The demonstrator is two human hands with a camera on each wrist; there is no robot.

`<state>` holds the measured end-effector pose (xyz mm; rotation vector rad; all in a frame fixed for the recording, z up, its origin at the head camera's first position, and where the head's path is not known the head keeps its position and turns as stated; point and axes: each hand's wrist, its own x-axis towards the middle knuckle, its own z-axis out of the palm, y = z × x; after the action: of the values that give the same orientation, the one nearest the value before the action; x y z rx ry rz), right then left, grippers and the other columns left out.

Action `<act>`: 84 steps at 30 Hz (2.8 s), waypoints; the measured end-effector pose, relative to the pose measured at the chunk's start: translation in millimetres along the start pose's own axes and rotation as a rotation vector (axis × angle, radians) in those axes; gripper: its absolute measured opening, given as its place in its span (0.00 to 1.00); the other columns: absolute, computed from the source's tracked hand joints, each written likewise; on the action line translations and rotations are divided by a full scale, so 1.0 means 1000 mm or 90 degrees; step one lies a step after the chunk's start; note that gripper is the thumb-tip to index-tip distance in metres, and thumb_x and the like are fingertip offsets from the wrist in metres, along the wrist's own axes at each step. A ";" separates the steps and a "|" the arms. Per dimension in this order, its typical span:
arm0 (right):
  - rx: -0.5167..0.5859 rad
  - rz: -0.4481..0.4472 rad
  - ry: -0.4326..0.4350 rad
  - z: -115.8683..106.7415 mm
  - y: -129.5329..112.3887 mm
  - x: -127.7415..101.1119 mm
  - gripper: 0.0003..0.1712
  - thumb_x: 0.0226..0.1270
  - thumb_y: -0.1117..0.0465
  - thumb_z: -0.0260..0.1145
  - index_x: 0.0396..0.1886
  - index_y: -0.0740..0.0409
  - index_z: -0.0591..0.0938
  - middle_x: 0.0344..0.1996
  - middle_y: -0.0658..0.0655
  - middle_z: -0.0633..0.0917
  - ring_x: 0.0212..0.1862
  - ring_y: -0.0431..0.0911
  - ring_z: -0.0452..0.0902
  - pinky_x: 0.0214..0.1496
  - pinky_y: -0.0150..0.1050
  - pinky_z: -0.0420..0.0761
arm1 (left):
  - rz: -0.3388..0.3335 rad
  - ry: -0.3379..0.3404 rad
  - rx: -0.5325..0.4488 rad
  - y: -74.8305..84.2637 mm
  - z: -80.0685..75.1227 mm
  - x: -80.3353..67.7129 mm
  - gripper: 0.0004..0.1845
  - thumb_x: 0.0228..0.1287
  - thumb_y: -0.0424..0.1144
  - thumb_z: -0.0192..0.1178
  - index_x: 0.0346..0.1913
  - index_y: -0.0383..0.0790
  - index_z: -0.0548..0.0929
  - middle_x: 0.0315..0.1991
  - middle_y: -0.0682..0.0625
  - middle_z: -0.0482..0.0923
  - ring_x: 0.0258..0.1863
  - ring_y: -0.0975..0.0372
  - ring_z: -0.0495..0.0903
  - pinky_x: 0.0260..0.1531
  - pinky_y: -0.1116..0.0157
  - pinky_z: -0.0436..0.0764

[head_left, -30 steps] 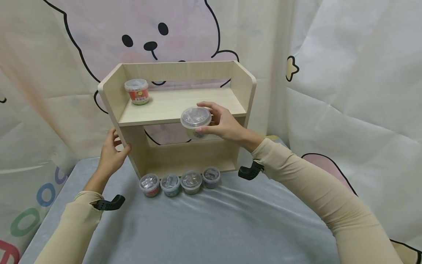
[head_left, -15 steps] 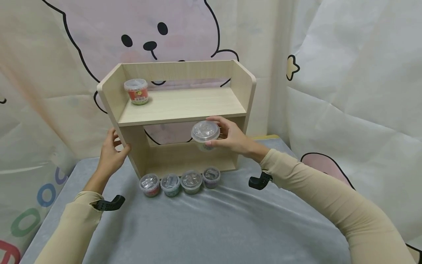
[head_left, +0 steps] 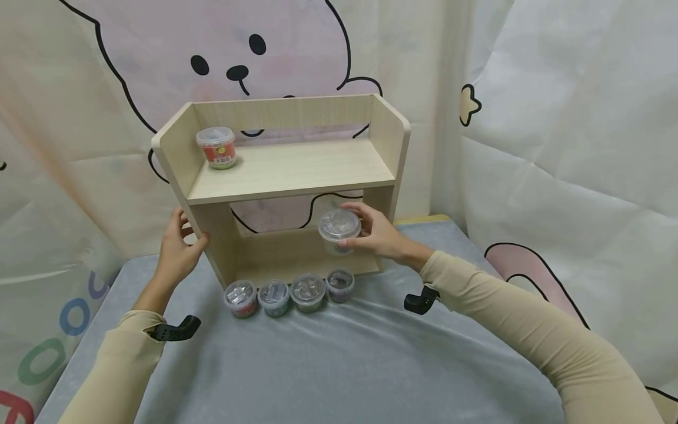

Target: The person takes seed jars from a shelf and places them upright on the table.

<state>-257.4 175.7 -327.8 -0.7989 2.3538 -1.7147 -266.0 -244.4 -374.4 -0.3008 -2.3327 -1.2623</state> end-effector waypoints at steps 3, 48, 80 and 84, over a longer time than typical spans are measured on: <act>-0.008 0.012 0.003 -0.002 0.009 -0.003 0.46 0.58 0.72 0.73 0.75 0.61 0.64 0.62 0.68 0.76 0.59 0.56 0.79 0.56 0.32 0.83 | 0.000 0.002 0.001 0.000 0.000 0.000 0.36 0.64 0.27 0.56 0.75 0.41 0.60 0.64 0.29 0.70 0.56 0.35 0.77 0.31 0.85 0.73; 0.051 0.123 0.018 -0.007 0.135 -0.064 0.50 0.57 0.70 0.75 0.75 0.71 0.59 0.69 0.74 0.68 0.66 0.65 0.73 0.57 0.28 0.80 | -0.010 0.002 -0.014 0.004 -0.003 -0.003 0.36 0.64 0.26 0.56 0.75 0.39 0.60 0.63 0.27 0.70 0.57 0.31 0.76 0.33 0.85 0.73; -0.099 0.052 -0.011 -0.021 0.138 -0.068 0.37 0.69 0.67 0.66 0.72 0.78 0.61 0.68 0.80 0.67 0.68 0.75 0.66 0.70 0.64 0.70 | -0.013 0.009 -0.023 0.002 0.002 -0.004 0.35 0.63 0.26 0.58 0.73 0.40 0.63 0.63 0.28 0.72 0.57 0.34 0.78 0.33 0.81 0.76; -0.121 0.029 0.008 -0.026 0.121 -0.066 0.34 0.69 0.69 0.64 0.70 0.78 0.63 0.66 0.81 0.69 0.67 0.77 0.66 0.70 0.66 0.69 | -0.013 0.007 -0.018 0.004 0.002 -0.004 0.36 0.63 0.26 0.58 0.74 0.40 0.62 0.63 0.28 0.72 0.57 0.34 0.77 0.33 0.81 0.75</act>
<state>-252.7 255.4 -442.5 -0.7578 2.5514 -1.4987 -262.0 -240.6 -374.5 -0.2789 -2.3156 -1.3047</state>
